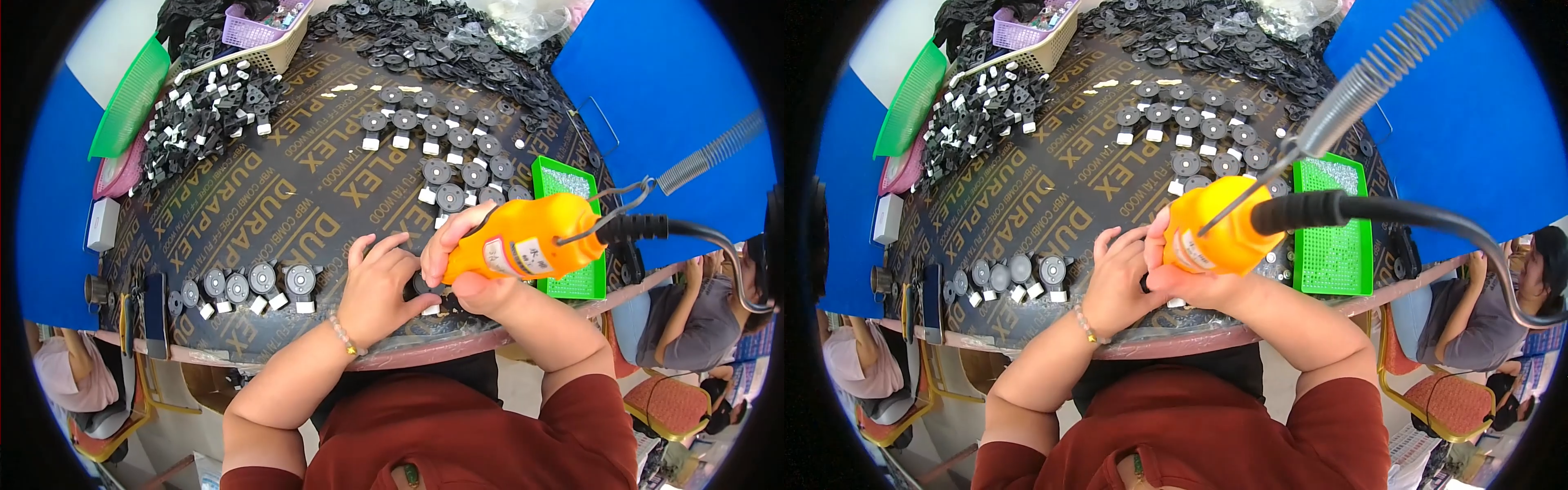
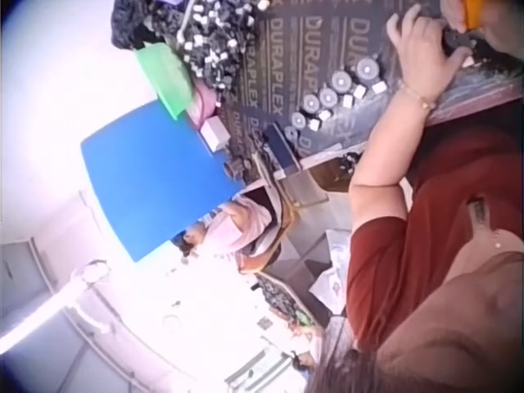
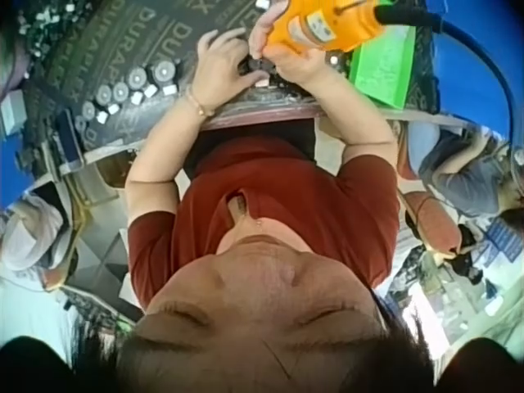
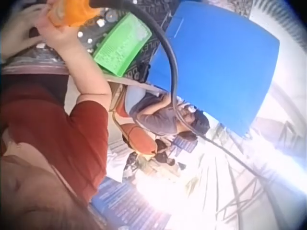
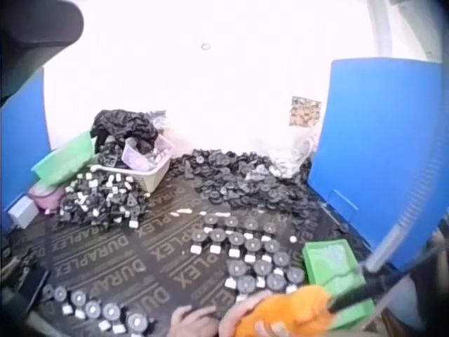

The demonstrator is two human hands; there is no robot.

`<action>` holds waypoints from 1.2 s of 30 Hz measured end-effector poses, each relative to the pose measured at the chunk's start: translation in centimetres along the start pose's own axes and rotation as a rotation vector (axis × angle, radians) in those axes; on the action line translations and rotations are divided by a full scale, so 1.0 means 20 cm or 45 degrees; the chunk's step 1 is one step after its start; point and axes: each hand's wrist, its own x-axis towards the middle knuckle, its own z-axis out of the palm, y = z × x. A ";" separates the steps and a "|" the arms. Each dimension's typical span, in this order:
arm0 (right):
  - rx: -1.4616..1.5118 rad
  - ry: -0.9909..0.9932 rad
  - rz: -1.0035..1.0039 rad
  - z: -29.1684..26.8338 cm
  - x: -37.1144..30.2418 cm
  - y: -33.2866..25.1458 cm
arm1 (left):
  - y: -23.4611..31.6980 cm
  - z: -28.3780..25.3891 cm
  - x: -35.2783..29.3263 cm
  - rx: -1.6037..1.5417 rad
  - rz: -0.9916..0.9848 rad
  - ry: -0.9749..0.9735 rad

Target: Assembling small round components using a handheld power tool at a factory workbench.

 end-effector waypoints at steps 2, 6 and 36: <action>0.025 0.001 -0.005 0.01 0.00 0.00 | -0.01 0.01 0.00 0.003 0.014 0.013; -0.013 -0.023 -0.062 0.02 0.00 -0.01 | -0.01 0.01 0.02 0.032 0.056 0.047; -0.891 0.982 -0.254 -1.04 -0.06 -0.34 | 0.06 0.01 0.02 0.152 0.085 0.015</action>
